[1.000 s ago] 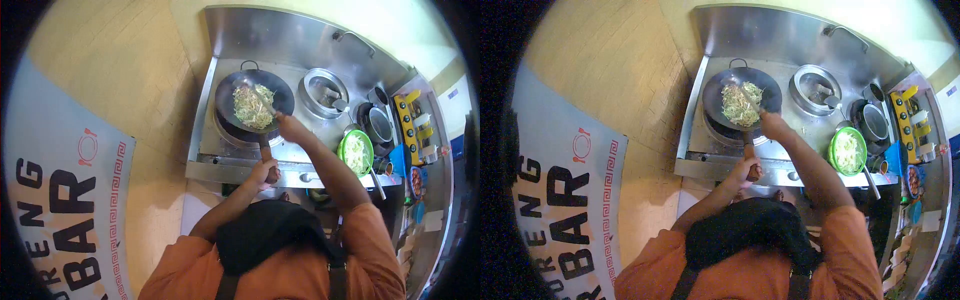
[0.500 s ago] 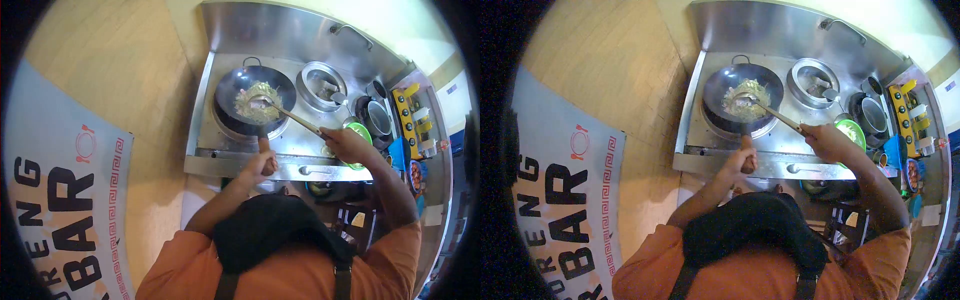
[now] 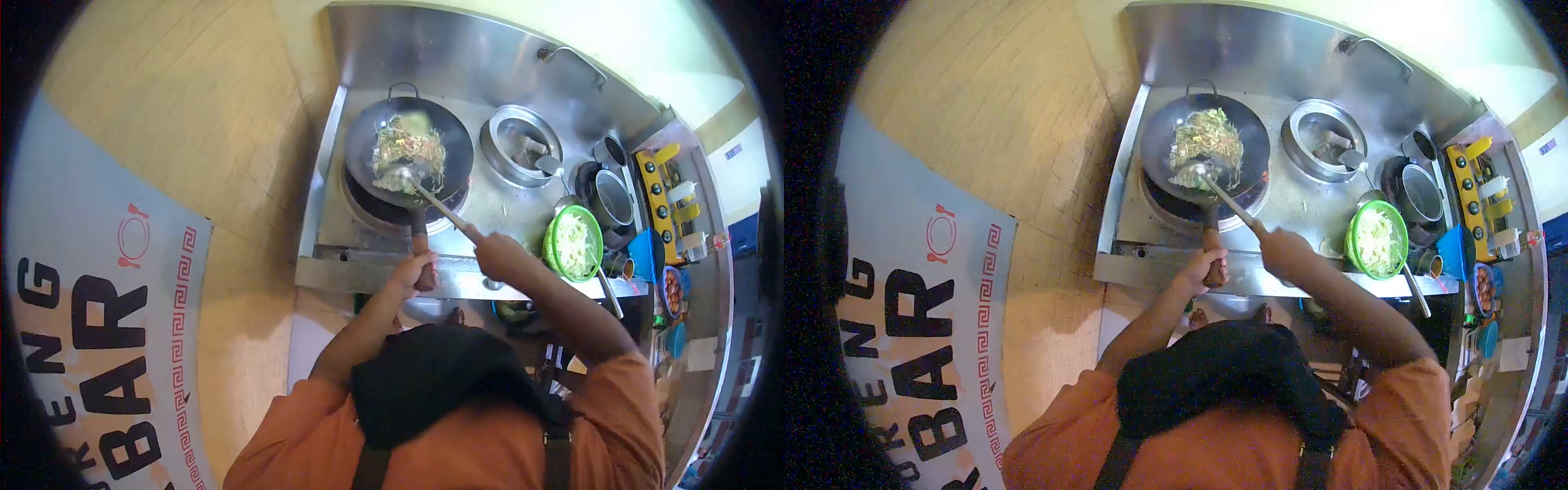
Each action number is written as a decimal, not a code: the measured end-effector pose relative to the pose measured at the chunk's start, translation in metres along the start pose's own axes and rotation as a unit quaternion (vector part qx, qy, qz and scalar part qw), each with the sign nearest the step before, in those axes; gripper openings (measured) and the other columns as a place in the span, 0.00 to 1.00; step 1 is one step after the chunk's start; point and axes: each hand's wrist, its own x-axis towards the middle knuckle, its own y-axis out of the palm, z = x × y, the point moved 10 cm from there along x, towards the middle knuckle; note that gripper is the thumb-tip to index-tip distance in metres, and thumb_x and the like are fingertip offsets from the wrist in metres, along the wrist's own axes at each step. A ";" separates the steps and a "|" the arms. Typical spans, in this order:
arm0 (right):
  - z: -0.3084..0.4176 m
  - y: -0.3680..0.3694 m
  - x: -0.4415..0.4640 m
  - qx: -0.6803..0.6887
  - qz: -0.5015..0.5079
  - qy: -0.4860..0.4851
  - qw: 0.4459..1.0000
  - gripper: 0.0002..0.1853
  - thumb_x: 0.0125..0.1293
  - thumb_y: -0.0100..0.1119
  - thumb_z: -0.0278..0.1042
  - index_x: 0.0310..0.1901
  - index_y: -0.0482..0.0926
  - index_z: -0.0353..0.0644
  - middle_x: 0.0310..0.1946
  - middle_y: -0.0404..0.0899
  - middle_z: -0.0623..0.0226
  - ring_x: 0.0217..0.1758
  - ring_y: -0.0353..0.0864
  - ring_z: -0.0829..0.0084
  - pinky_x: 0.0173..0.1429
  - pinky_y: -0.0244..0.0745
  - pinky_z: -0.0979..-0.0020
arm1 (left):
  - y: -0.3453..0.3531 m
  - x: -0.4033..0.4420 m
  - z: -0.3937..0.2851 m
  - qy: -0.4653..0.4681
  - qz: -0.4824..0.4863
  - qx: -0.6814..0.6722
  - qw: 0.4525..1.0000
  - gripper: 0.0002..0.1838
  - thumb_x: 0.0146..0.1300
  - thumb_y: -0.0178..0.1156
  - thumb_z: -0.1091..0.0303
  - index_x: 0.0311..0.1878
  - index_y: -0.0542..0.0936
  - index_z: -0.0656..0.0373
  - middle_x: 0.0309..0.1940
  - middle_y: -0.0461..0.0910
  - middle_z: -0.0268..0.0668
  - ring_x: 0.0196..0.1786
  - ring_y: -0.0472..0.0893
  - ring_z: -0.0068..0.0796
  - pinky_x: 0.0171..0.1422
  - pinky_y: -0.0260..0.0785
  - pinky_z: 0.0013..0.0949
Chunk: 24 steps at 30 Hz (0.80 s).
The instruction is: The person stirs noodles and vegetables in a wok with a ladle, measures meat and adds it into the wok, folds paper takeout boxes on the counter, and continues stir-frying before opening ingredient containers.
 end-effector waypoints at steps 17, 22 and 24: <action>-0.062 -0.038 -0.003 -0.104 -0.047 0.050 0.992 0.25 0.63 0.46 0.32 0.63 0.61 0.45 0.30 0.79 0.49 0.32 0.81 0.49 0.37 0.75 0.50 | 0.036 -0.003 0.010 0.012 0.031 -0.112 0.993 0.06 0.59 0.58 0.70 0.31 0.71 0.58 0.21 0.71 0.33 0.24 0.73 0.27 0.30 0.70 0.34; -0.058 -0.033 0.042 0.033 -0.143 0.085 0.985 0.22 0.64 0.48 0.35 0.60 0.63 0.45 0.32 0.78 0.43 0.35 0.80 0.46 0.39 0.74 0.49 | 0.025 -0.010 0.003 0.000 0.031 -0.142 0.989 0.09 0.61 0.61 0.65 0.37 0.71 0.55 0.26 0.74 0.34 0.27 0.74 0.27 0.32 0.72 0.34; -0.044 -0.047 0.071 0.097 -0.176 0.060 0.978 0.22 0.63 0.47 0.32 0.59 0.63 0.42 0.31 0.78 0.41 0.35 0.80 0.45 0.38 0.74 0.49 | 0.019 -0.004 0.001 -0.011 0.037 -0.130 0.991 0.09 0.61 0.60 0.64 0.38 0.70 0.55 0.28 0.74 0.35 0.26 0.75 0.29 0.31 0.72 0.35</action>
